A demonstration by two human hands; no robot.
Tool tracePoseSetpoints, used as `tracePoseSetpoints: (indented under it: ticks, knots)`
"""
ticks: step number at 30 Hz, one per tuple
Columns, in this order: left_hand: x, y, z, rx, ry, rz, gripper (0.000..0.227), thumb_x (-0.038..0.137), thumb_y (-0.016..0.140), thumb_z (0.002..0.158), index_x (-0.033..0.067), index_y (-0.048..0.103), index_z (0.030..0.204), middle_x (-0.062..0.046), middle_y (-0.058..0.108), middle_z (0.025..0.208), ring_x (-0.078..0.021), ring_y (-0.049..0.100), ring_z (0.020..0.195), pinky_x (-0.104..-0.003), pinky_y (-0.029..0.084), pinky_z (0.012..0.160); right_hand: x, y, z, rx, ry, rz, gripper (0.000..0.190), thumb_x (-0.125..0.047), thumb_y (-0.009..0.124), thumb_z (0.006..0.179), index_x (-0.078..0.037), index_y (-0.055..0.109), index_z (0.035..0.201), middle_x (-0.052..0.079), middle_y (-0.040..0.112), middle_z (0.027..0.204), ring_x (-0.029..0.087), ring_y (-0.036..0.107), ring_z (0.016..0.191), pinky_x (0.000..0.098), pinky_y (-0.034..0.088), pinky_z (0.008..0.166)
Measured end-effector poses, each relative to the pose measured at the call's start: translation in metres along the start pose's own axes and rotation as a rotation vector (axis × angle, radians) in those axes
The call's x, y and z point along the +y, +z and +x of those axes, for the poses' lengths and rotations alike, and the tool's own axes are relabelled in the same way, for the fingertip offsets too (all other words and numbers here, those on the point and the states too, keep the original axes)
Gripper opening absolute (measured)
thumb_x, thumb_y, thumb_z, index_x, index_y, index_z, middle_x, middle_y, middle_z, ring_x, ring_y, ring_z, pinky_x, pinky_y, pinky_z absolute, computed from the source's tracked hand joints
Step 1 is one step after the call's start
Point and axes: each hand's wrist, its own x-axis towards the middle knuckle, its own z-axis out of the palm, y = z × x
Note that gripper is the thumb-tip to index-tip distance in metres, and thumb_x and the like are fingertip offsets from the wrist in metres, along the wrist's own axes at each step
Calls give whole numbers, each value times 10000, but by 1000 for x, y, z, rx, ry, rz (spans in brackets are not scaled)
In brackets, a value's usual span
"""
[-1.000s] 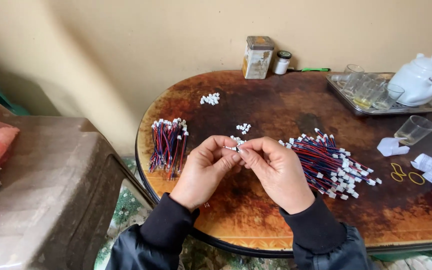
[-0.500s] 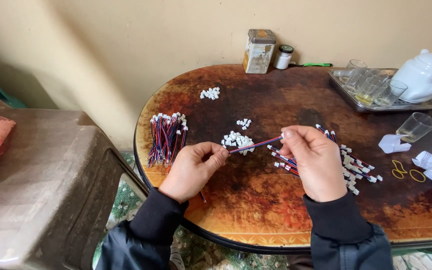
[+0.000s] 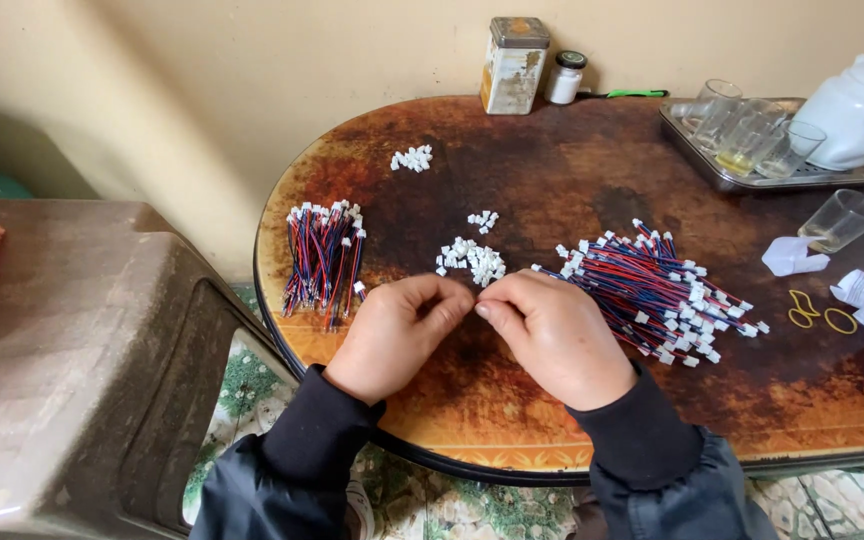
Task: Assembling small white connectors onto the ends of wire bundles
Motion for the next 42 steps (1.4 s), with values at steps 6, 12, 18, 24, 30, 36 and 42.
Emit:
tracePoseSetpoints:
  ticks: [6, 12, 18, 24, 30, 36, 42]
  knots:
    - [-16, 0, 0, 13, -162, -342, 208, 184, 672, 894, 29, 718, 1025, -76, 716, 808, -111, 609, 692, -247, 541, 667, -1, -7, 2, -26, 217, 183, 117, -163, 649, 876, -120, 757, 895, 84, 708, 714, 226, 685, 686, 340, 528, 602]
    - [-24, 7, 3, 15, -195, -398, 166, 186, 702, 884, 34, 730, 946, -74, 708, 778, -105, 625, 672, -230, 533, 637, -8, -10, 2, -80, 291, 220, 145, -168, 640, 892, -94, 760, 929, 108, 718, 727, 218, 689, 671, 339, 543, 597]
    - [-26, 12, 3, -3, -187, -390, 180, 219, 655, 927, 52, 717, 950, -86, 695, 716, -114, 625, 653, -233, 519, 631, -3, -5, 3, -73, 355, 327, 161, -161, 634, 905, -68, 758, 947, 98, 702, 690, 161, 651, 616, 304, 539, 571]
    - [-32, 19, 5, 41, -172, -457, 173, 202, 661, 922, 38, 710, 949, -101, 717, 791, -123, 638, 679, -233, 519, 645, -11, -10, 4, -69, 368, 337, 168, -139, 630, 906, -48, 760, 961, 101, 676, 664, 150, 615, 609, 294, 509, 542]
    - [-28, 20, 5, 58, -171, -482, 171, 188, 672, 915, 24, 710, 940, -97, 702, 755, -124, 631, 686, -234, 510, 666, -12, -10, 4, -62, 360, 300, 157, -142, 640, 900, -60, 761, 957, 103, 676, 671, 149, 604, 610, 294, 500, 529]
    - [-22, 18, 3, 31, -177, -474, 191, 222, 637, 942, 41, 698, 945, -92, 679, 675, -119, 626, 680, -246, 513, 676, -8, -5, 4, -23, 371, 346, 149, -119, 650, 888, -53, 760, 964, 108, 687, 660, 150, 610, 555, 285, 509, 514]
    - [-16, 21, -1, 95, -93, -429, 165, 201, 598, 960, 62, 681, 928, -81, 673, 686, -123, 597, 692, -259, 508, 684, -4, 1, 3, 70, 388, 475, 166, -118, 651, 901, -70, 730, 1040, 86, 690, 692, 114, 584, 543, 256, 516, 527]
